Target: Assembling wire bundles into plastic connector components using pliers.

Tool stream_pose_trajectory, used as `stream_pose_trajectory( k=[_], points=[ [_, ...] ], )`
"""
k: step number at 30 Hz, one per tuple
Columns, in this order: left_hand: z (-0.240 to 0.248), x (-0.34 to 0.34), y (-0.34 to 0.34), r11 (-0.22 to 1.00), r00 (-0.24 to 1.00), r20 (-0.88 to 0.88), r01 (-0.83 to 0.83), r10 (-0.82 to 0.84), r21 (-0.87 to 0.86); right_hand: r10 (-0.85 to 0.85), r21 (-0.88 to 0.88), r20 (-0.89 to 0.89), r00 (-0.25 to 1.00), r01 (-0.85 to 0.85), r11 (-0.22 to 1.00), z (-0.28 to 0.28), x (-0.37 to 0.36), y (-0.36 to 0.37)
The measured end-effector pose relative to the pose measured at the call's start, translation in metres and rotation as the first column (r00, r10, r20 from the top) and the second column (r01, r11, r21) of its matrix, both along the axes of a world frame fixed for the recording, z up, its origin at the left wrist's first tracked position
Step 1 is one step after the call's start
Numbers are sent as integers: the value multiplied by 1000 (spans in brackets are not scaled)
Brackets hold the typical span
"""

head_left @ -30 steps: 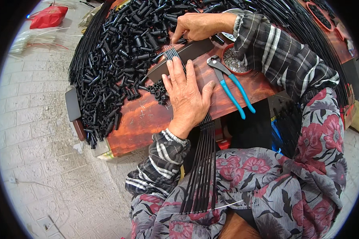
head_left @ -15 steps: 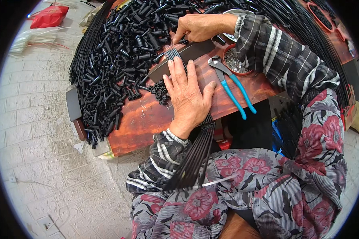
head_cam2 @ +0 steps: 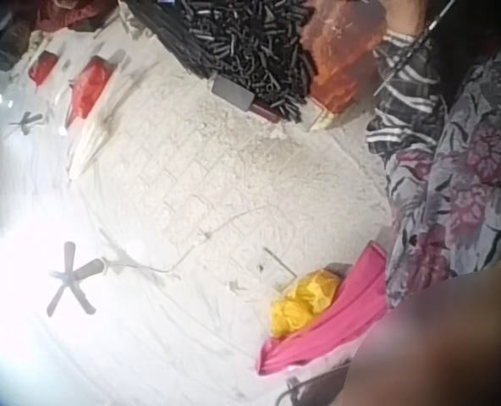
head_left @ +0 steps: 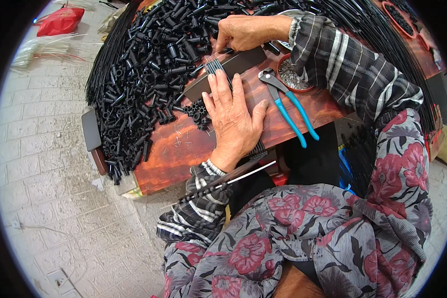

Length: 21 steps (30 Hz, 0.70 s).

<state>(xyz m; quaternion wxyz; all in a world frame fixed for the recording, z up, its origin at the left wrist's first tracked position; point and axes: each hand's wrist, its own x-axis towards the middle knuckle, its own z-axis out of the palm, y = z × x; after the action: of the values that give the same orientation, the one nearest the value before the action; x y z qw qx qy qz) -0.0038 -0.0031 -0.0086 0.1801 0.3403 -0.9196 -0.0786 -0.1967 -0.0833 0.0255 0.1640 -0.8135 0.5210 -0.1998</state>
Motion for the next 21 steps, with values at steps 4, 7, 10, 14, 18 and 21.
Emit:
stream_pose_trajectory(
  k=[4, 7, 10, 14, 18, 21],
  points=[
    [1, 1, 1, 1000, 1000, -8, -5, 5, 3, 5, 108, 71, 997, -13, 994, 2, 2, -1],
    [0, 1, 0, 1000, 1000, -10, -2, 2, -3, 6, 136, 32, 999, -10, 991, 5, 5, -1],
    [-1, 0, 0, 1000, 1000, -13, 3, -3, -2, 12, 128, 29, 1000, -16, 992, 1, 4, -3],
    [-1, 0, 0, 1000, 1000, -11, 7, -7, 2, -10, 111, -16, 1000, 12, 994, 4, 5, -2],
    [0, 1, -1, 1000, 1000, -2, 3, -3, 0, 0, 88, -2, 1000, 1, 996, 1, 5, -3],
    [0, 0, 0, 1000, 1000, -1, -1, 1, 1, -10, 82, 28, 1000, 7, 997, 2, 5, -3]
  ],
)
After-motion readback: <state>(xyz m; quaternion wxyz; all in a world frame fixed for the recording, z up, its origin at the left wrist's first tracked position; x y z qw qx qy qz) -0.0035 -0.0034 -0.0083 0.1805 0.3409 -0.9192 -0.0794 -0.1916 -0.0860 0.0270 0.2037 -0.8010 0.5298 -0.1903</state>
